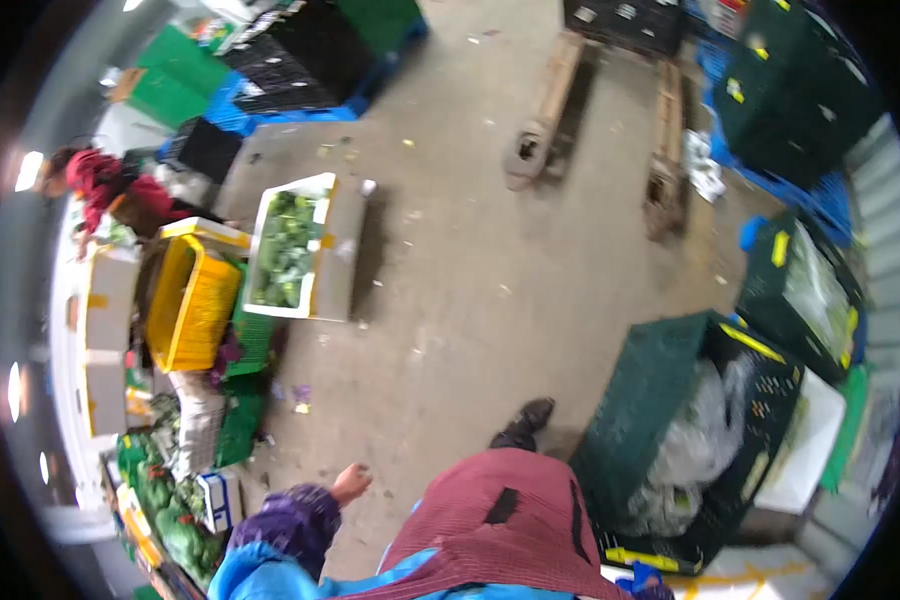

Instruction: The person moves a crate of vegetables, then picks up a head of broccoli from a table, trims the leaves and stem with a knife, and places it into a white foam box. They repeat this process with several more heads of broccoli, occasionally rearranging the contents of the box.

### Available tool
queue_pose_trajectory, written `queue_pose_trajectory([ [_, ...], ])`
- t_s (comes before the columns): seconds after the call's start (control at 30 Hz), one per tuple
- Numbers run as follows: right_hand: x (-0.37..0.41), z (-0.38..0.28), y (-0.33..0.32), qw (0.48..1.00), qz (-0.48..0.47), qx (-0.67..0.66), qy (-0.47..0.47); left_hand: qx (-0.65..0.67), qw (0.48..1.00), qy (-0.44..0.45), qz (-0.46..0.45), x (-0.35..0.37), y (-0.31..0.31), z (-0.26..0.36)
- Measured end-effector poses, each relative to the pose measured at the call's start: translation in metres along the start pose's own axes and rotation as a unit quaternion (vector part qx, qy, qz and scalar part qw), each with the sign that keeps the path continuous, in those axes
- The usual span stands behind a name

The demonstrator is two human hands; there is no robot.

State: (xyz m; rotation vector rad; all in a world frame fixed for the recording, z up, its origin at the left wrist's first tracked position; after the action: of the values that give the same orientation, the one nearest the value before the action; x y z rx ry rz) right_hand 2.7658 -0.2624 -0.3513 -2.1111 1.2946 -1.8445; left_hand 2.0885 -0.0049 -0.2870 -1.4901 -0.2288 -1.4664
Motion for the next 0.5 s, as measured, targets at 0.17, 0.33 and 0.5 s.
queue_pose_trajectory([
  [0.17, -0.018, -0.008, -0.009, 0.978, -0.047, -0.114, 0.169, 0.147, 0.981, -0.058, -0.115, 0.069, 0.082, -0.088],
  [0.33, -0.043, 0.019, 0.025, 0.776, -0.029, -0.48, 0.408, 0.108, 0.988, -0.003, -0.113, 0.131, 0.148, -0.115],
  [0.5, -0.005, -0.02, 0.033, 0.804, -0.087, -0.485, 0.334, 0.143, 0.984, -0.005, -0.106, 0.183, 0.188, -0.171],
])
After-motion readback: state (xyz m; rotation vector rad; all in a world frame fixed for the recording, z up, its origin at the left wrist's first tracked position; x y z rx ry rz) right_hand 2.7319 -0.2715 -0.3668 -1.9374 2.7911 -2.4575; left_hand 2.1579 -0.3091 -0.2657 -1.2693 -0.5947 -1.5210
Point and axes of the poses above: each hand's wrist, its own x-axis away from the middle knuckle, its own y-axis out of the palm, z = x × y, the point moved 4 cm from there along -x, towards the middle knuckle, and after that the axes turned 10 degrees about y, right-handed, at the moved point
